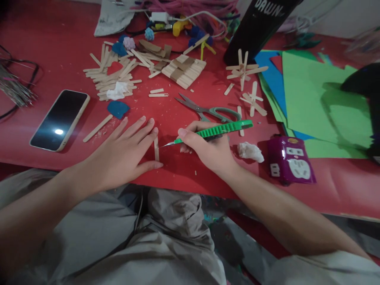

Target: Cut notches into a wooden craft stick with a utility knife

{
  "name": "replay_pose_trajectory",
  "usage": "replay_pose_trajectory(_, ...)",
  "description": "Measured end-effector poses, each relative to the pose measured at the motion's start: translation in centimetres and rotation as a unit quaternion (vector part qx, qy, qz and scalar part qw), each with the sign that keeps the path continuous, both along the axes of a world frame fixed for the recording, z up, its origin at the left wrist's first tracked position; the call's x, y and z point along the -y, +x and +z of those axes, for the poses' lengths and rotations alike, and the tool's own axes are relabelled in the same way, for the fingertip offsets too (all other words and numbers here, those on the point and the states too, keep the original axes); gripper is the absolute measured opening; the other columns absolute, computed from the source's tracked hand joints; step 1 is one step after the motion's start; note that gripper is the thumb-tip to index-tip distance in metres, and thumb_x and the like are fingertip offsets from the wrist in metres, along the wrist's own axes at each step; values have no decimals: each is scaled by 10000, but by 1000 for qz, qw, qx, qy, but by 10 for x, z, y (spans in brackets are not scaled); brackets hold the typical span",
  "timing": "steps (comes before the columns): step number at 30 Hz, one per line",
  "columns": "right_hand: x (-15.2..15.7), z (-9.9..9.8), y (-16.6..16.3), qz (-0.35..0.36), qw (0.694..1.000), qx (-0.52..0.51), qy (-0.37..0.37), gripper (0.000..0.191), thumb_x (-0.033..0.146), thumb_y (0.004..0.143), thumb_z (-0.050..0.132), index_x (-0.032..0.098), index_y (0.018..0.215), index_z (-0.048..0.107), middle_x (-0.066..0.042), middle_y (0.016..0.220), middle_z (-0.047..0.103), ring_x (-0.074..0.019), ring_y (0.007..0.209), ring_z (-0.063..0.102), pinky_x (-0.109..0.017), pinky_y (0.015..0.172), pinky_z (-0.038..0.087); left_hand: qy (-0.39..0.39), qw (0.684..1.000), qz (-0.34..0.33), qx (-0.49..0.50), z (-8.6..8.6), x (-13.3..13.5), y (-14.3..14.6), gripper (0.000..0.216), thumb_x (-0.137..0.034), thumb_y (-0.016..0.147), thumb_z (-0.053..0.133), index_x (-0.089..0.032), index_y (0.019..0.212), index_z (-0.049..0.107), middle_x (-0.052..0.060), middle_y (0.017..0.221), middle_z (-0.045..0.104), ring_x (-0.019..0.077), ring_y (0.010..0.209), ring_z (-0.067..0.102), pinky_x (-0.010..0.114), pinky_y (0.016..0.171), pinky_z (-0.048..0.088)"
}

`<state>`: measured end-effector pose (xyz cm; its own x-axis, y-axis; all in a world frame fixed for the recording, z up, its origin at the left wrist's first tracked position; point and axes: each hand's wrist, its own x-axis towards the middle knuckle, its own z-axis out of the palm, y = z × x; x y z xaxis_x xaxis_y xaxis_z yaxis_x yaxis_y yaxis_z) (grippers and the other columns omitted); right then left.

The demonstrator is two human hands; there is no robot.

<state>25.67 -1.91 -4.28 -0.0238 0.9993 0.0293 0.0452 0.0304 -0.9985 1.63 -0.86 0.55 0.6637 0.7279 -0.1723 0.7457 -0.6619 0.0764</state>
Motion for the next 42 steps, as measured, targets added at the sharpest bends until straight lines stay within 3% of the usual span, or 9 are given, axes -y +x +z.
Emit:
replay_pose_trajectory(15,0,5,-6,-1,1000,-10,2,357,471,930,934,243,691,798,21,632,732,-122,551,652,-257,578,548,-4,1000,7,6,-1,-1,1,802,-551,1113,685,-25,1699,533,275,1804,456,448,1745,350,704,1428,261)
replay_pose_trajectory(23,1,7,-4,-8,1000,-2,-1,321,359,961,879,258,672,783,16,650,734,-137,560,652,-287,594,555,-15,1000,10,15,0,-1,0,779,-519,1108,701,-30,1693,542,273,1815,432,446,1748,348,704,1425,278)
replay_pose_trajectory(37,0,6,-4,-3,1000,6,12,357,395,965,891,254,660,772,17,627,713,-135,551,629,-296,579,523,-53,997,29,-50,8,-3,8,835,-544,1129,673,-68,1770,427,225,1888,324,401,1797,223,659,1456,193)
replay_pose_trajectory(42,0,6,-4,-1,1000,13,28,336,346,971,882,261,664,773,14,629,717,-141,545,618,-311,569,506,-47,998,23,-37,7,-3,6,808,-513,1125,686,-58,1752,455,242,1875,344,417,1787,251,682,1445,215)
